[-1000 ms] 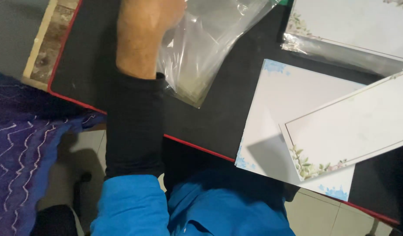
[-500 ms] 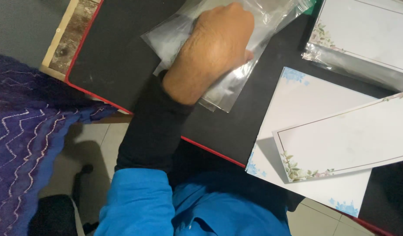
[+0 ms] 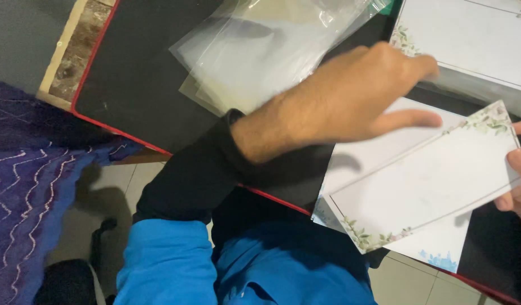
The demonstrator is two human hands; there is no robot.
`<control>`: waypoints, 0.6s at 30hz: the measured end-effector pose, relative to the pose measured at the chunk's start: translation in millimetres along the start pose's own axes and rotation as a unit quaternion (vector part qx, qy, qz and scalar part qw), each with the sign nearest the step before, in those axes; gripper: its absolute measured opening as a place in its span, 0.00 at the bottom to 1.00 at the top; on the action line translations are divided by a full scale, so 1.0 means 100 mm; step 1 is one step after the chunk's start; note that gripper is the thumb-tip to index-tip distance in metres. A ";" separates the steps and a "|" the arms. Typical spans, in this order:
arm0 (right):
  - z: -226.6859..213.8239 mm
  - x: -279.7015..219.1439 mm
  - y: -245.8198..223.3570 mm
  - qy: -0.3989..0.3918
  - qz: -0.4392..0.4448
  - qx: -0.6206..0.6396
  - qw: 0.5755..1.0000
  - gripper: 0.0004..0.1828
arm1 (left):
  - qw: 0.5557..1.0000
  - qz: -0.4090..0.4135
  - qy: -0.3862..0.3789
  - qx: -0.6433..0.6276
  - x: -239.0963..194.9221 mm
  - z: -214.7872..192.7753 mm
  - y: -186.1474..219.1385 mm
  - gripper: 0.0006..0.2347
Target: Putting printed cards into clear plastic sleeves
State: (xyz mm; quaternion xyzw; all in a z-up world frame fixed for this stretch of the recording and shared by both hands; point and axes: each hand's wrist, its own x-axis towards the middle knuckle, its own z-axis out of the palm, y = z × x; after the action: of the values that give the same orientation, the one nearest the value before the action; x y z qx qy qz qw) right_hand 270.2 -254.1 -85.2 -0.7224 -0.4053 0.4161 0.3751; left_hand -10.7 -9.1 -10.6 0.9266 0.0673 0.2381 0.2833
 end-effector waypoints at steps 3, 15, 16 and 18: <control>0.03 -0.01 -0.11 -0.020 -0.026 0.119 0.992 0.31 | 0.992 -0.075 -0.041 -0.097 -0.01 0.29 0.15 0.25; 0.29 -0.12 -0.82 -0.058 -0.047 0.224 0.972 0.36 | 0.896 -0.331 -0.142 -0.260 0.17 -0.06 0.48 0.13; 0.31 -0.12 -0.83 -0.054 -0.047 0.225 0.972 0.36 | 0.896 -0.329 -0.145 -0.260 0.17 -0.03 0.48 0.13; 0.38 -0.12 -0.85 -0.057 -0.071 0.220 0.971 0.27 | 0.887 -0.238 -0.153 -0.365 0.15 0.04 0.47 0.14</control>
State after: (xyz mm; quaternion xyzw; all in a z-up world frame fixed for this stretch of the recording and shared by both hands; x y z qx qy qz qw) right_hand 208.8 -224.2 -21.1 -0.5666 -0.3750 0.5081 0.5294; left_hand 3.6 -46.4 18.9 0.7387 0.1493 0.0262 0.6568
